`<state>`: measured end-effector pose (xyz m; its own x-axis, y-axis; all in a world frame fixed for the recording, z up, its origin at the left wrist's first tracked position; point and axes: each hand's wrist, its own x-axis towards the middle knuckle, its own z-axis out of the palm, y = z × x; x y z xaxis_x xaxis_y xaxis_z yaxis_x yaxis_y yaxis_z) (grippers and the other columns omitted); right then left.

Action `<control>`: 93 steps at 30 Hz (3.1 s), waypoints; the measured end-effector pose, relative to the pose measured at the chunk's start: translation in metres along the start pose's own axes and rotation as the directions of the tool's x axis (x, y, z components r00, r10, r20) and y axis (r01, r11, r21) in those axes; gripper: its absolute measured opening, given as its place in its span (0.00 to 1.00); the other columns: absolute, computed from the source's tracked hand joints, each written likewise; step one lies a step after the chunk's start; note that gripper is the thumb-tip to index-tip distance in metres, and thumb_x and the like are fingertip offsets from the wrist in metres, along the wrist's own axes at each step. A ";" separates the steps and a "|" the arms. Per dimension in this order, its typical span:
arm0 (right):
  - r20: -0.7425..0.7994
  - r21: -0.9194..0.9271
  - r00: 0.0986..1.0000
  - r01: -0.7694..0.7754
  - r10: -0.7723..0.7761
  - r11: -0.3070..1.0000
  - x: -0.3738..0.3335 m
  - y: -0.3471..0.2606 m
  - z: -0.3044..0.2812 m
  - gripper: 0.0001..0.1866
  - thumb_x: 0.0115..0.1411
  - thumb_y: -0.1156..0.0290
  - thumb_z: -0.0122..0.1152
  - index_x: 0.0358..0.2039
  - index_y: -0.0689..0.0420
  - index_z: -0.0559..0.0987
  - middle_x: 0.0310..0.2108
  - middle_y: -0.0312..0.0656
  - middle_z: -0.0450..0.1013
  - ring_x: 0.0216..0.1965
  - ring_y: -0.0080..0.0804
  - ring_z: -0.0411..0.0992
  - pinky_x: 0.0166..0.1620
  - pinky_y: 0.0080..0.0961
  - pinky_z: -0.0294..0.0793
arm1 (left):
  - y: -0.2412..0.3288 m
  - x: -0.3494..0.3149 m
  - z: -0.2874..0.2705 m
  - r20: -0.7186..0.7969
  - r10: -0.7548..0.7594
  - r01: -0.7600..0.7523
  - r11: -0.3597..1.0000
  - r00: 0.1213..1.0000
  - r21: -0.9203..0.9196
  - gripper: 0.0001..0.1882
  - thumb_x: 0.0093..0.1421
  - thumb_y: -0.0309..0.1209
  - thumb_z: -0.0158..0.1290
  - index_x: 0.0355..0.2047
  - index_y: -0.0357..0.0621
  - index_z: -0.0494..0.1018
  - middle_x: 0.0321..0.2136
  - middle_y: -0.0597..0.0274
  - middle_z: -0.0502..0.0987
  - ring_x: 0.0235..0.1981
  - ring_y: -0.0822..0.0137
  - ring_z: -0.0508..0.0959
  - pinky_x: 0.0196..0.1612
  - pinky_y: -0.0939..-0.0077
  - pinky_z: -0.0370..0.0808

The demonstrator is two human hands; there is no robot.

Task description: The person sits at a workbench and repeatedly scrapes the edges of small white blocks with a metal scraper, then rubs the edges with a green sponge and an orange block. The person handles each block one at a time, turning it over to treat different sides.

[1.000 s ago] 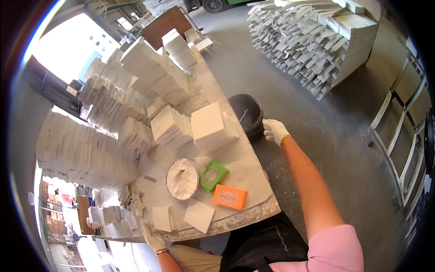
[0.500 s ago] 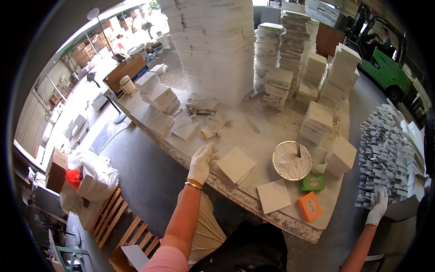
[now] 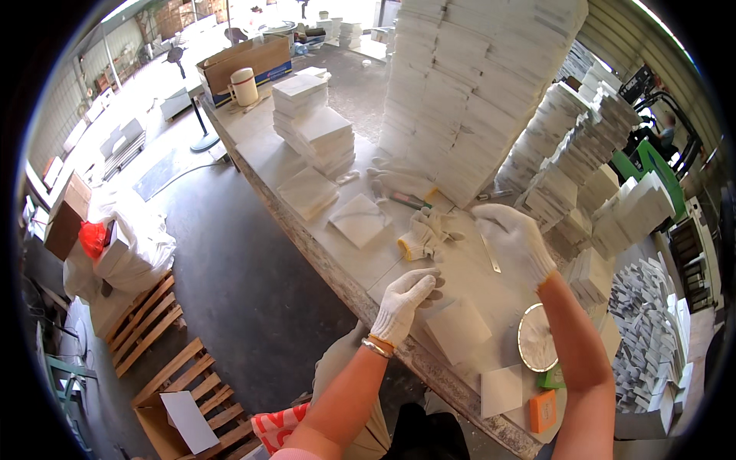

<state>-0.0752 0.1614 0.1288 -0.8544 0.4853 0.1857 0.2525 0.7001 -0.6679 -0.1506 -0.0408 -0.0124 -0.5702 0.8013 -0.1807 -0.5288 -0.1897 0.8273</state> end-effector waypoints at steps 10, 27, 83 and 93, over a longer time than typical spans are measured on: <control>0.125 -0.661 0.991 0.044 0.052 0.749 0.120 0.044 0.154 0.16 0.59 0.57 0.63 0.44 0.51 0.84 0.44 0.46 0.80 0.46 0.46 0.78 0.51 0.43 0.77 | 0.007 0.000 -0.019 0.116 -0.088 0.103 0.986 0.989 -0.127 0.22 0.69 0.37 0.54 0.58 0.34 0.73 0.50 0.52 0.80 0.48 0.61 0.80 0.52 0.67 0.75; 0.135 -0.752 0.950 0.283 -0.281 0.595 0.135 0.019 0.116 0.13 0.57 0.59 0.60 0.37 0.52 0.79 0.32 0.47 0.78 0.36 0.49 0.79 0.41 0.46 0.78 | 0.007 0.000 -0.015 0.058 -0.021 0.028 0.991 0.998 -0.134 0.24 0.67 0.41 0.55 0.56 0.36 0.74 0.46 0.53 0.81 0.44 0.60 0.81 0.47 0.69 0.75; 0.144 0.281 0.862 -0.506 0.485 0.815 -0.406 -0.020 -0.004 0.22 0.61 0.47 0.65 0.37 0.56 0.83 0.32 0.42 0.80 0.34 0.30 0.77 0.41 0.28 0.75 | -0.048 -0.241 0.117 0.387 -0.478 0.085 0.707 0.788 0.702 0.12 0.59 0.31 0.59 0.38 0.34 0.76 0.25 0.60 0.81 0.24 0.75 0.76 0.29 0.80 0.73; 0.221 0.520 0.844 -0.526 0.489 0.673 -0.406 -0.015 0.004 0.17 0.61 0.54 0.66 0.34 0.58 0.82 0.26 0.37 0.79 0.28 0.22 0.74 0.32 0.25 0.74 | -0.043 -0.246 0.105 0.390 -0.576 0.147 0.674 0.718 0.724 0.16 0.58 0.30 0.60 0.44 0.33 0.76 0.29 0.59 0.81 0.28 0.73 0.80 0.33 0.80 0.75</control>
<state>0.2664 -0.0486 0.0610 -0.6980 0.6360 -0.3290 0.3833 -0.0563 -0.9219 0.0781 -0.1707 0.0523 0.1402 0.9063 -0.3987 0.0147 0.4007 0.9161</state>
